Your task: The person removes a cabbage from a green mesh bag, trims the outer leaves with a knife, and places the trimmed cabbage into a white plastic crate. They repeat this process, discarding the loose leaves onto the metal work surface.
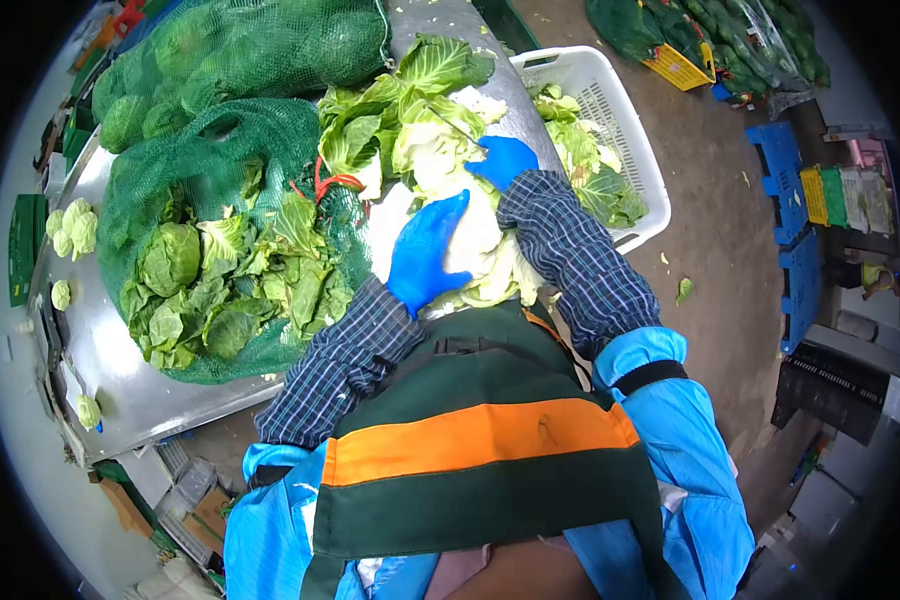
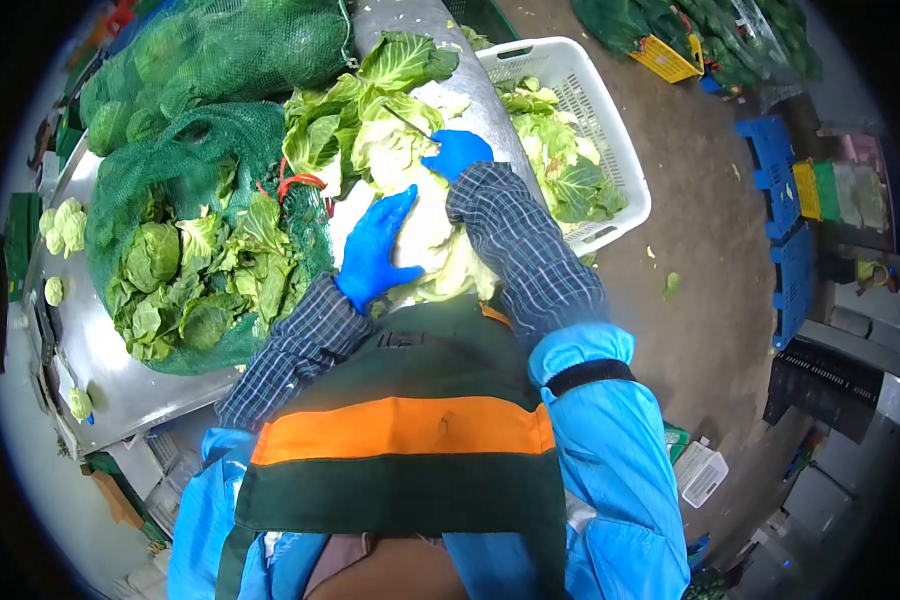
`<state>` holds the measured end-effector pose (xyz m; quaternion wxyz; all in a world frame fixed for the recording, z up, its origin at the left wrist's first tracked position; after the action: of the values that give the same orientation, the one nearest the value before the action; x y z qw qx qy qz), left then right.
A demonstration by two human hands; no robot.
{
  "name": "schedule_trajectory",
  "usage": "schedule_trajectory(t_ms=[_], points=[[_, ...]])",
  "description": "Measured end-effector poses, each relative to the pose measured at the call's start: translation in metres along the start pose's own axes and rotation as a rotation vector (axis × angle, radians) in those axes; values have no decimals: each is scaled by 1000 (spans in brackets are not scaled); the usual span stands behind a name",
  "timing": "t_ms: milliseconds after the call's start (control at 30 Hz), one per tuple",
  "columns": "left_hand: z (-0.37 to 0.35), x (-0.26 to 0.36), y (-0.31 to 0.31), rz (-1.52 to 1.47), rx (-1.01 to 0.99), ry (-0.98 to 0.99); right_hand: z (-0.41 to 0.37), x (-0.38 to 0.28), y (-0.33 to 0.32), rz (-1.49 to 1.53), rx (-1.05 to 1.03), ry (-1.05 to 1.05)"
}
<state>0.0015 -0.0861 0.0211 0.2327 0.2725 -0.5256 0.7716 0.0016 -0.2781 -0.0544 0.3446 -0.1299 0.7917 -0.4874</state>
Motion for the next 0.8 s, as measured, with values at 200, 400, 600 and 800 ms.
schedule_trajectory(t_ms=[200, 400, 600, 800], points=[[-18, -10, -4, -3, -108, -94, -14, 49, -15, 319, -24, 157], [4, 1, 4, 150, -112, -175, -102, 15, -47, 204, -129, -53], [23, -13, 25, 382, -265, -389, -94, 44, 0, 294, -316, 62], [13, -25, 17, 232, -108, -337, -94, 45, 7, 246, -309, 65]])
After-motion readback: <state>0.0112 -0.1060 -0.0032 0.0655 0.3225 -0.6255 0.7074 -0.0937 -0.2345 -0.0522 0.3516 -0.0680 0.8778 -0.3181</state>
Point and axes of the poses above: each hand's wrist, its own z-axis towards the middle knuckle, its own y-axis out of the palm, x = y × z, the point moved 9 cm from there along z, towards the middle knuckle, and after that the axes turned 10 degrees about y, right-handed, at the moved point
